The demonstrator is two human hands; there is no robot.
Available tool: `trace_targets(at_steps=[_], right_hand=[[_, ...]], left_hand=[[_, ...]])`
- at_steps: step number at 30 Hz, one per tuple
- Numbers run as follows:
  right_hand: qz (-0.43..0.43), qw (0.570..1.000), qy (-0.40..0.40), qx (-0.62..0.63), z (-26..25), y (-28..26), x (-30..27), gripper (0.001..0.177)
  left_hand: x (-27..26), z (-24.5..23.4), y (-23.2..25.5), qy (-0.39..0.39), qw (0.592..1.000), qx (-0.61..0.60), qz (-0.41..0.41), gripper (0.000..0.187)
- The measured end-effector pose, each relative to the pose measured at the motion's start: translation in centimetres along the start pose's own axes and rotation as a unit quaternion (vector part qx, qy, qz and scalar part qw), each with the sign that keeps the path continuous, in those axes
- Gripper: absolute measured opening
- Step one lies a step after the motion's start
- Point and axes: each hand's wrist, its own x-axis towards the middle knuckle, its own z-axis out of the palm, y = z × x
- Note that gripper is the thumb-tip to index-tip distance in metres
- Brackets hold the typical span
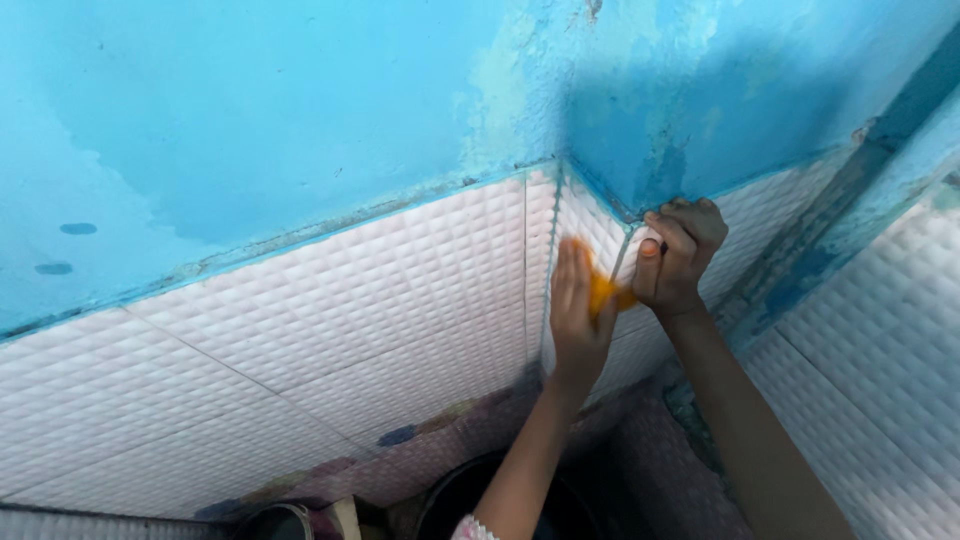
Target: The person wipes the white-tiled and blue-painted bathroom walls using a yellow sponge, moving it repeatedly across the tiles and into the corners.
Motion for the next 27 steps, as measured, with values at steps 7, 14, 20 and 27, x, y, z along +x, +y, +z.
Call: trace_targets(at_steps=[7, 14, 20, 27], right_hand=[[-0.006, 1.000, 0.008, 0.024, 0.1, 0.1, 0.6, 0.025], [0.031, 0.999, 0.010, 0.011, -0.2, -0.2, 0.5, 0.027], [0.043, 0.998, 0.016, 0.033, 0.0, 0.0, 0.1, 0.030], [0.049, 0.998, 0.009, 0.023, -0.2, 0.0, 0.0, 0.030]], left_hand=[[3.1, -0.2, 1.4, 0.004, 1.000, -0.004, 0.011, 0.066], [4.6, 0.1, 2.7, 0.017, 0.999, -0.022, -0.019, 0.066], [1.4, 0.0, 2.5, 0.009, 0.997, -0.028, -0.071, 0.066], [5.1, 0.8, 3.7, 0.039, 0.999, -0.009, -0.035, 0.064]])
